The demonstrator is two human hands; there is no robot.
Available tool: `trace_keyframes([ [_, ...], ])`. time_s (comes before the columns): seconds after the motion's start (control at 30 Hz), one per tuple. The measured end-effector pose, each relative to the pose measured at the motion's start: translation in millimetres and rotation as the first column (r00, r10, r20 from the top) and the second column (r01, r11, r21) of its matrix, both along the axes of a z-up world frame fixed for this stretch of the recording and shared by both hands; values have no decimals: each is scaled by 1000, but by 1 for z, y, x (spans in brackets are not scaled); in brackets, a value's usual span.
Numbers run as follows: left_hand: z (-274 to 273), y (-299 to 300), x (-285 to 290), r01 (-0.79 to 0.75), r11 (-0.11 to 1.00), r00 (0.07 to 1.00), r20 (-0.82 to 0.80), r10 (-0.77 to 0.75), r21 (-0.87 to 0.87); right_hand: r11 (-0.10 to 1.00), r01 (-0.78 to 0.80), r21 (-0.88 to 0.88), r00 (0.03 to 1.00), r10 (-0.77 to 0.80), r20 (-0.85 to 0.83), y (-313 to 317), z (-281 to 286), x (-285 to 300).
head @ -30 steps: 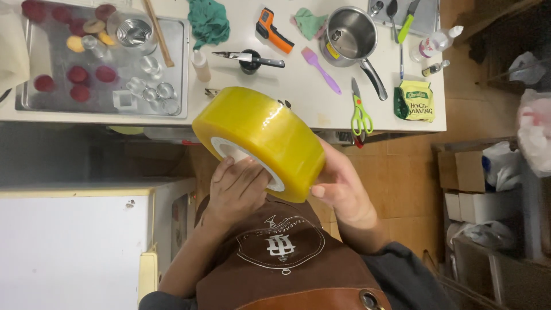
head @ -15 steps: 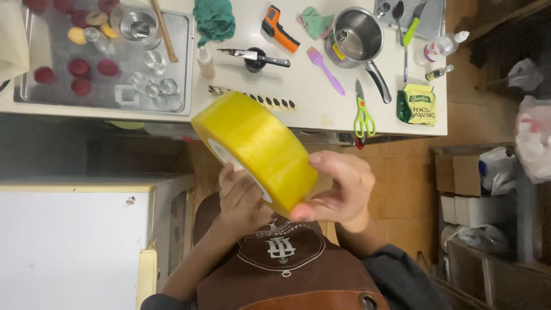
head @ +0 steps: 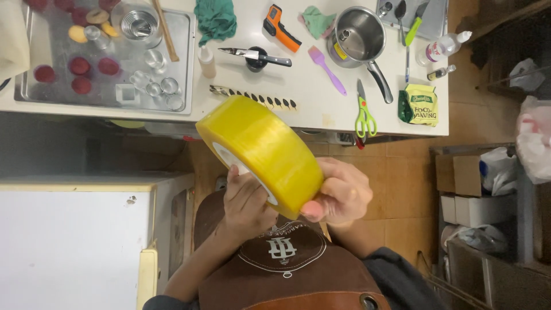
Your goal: Picking up chocolate leaf decorations from a parchment strip and securing them with tape.
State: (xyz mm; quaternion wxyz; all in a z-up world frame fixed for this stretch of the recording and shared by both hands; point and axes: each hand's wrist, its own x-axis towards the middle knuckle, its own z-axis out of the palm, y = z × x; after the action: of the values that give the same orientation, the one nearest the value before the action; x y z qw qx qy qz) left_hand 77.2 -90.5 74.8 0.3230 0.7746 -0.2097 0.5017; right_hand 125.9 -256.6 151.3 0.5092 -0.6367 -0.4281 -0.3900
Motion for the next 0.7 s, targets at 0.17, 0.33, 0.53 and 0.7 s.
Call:
trace_keyframes([
  [0.17,3,-5,-9,30,993,994,-98,-42,-116,985,164,55,986,-162,-36,9,3,-4],
  [0.33,2,-4,-3,56,996,998,7,-55,-72,990,132,49,991,-131,-26,5,14,-3],
  [0.53,9,-5,-5,45,986,995,-85,-59,-162,977,-159,141,947,191,-259,11,13,-5],
  [0.7,7,-2,-6,11,995,998,-65,-18,-103,985,165,59,986,-163,-42,9,0,-4],
])
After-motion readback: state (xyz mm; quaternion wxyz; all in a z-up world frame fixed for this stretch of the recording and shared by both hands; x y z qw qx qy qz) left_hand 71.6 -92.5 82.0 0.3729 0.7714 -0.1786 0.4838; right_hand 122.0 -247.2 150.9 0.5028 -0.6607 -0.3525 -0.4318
